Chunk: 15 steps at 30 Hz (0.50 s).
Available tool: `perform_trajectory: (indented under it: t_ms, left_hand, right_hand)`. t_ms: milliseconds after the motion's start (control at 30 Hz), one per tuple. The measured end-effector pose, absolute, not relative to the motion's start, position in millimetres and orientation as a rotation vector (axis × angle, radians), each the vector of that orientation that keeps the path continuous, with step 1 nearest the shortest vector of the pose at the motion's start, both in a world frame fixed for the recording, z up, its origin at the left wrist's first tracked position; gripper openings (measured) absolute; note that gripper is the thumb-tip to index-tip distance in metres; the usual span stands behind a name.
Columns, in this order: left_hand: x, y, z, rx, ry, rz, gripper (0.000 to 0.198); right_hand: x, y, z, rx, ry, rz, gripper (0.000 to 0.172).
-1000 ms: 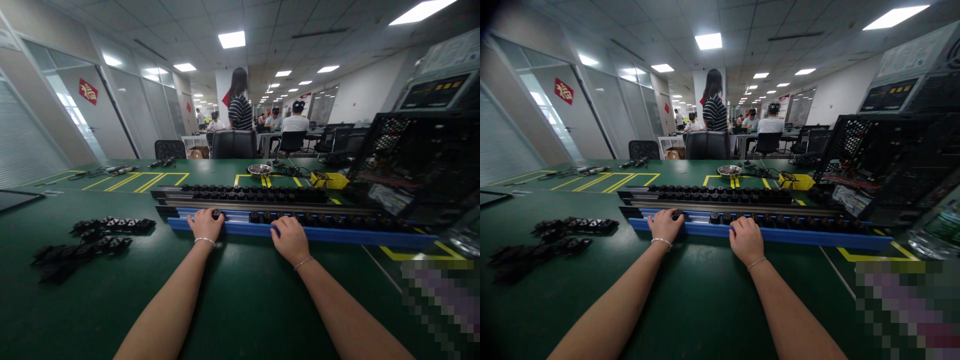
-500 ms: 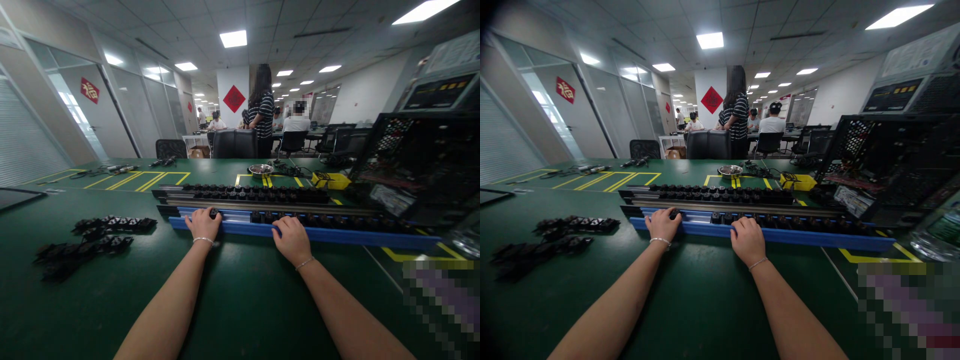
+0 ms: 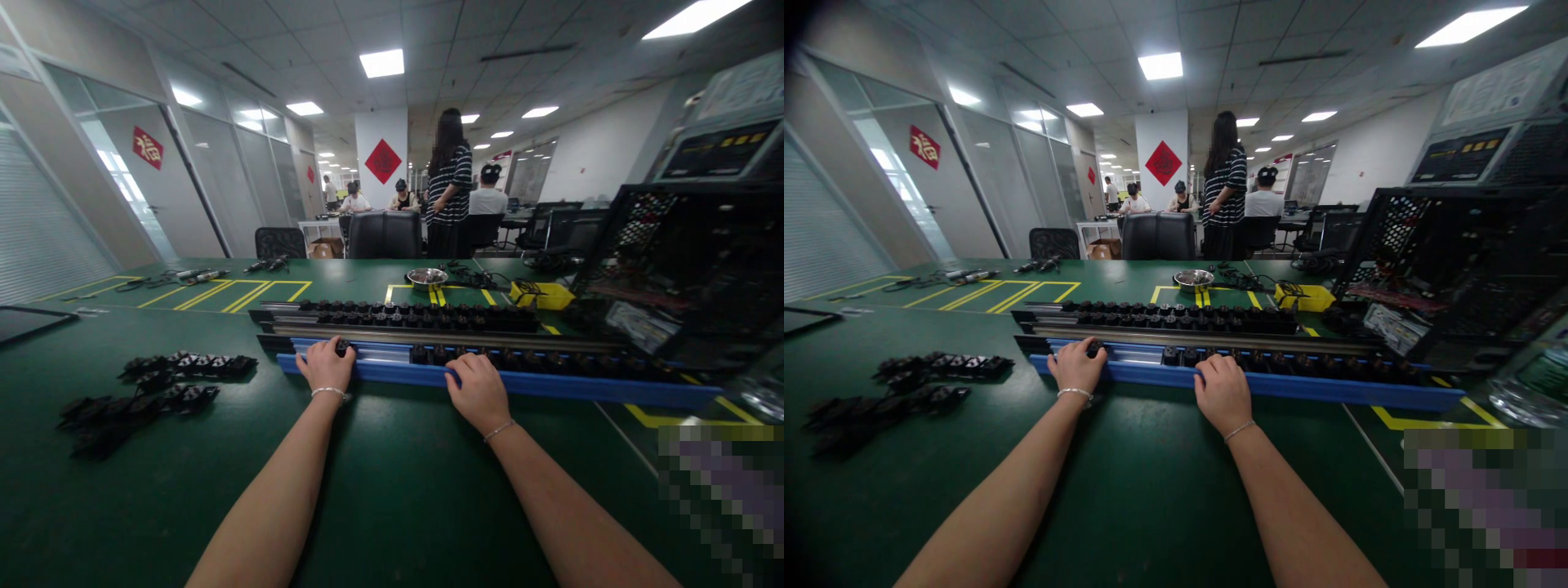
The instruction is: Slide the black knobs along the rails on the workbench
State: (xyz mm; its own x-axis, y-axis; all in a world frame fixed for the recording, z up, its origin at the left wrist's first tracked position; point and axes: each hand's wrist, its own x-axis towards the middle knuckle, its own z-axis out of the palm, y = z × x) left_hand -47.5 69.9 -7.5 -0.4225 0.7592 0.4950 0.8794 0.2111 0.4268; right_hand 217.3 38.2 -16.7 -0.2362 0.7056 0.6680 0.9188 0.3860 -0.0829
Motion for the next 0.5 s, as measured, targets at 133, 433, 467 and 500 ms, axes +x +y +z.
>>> perform_trajectory:
  t_ms: [133, 433, 467, 500]
  left_hand:
    - [-50.3, 70.7, -9.2, -1.543, -2.294, -1.051, 0.036]
    - [-52.7, 72.2, -9.2, -1.474, -2.322, -1.086, 0.038]
    - [-53.2, 72.8, -9.9, -1.461, -2.321, -1.093, 0.038]
    - [-53.7, 73.4, -10.5, -1.45, -2.319, -1.101, 0.038]
  right_hand:
    - [217.2, 38.0, -16.6, -1.403, -2.024, -0.428, 0.016]
    - [216.7, 38.4, -16.3, -1.397, -2.022, -0.437, 0.014]
    - [216.8, 38.5, -16.4, -1.395, -2.023, -0.437, 0.014]
    - [216.9, 38.7, -16.4, -1.391, -2.024, -0.437, 0.014]
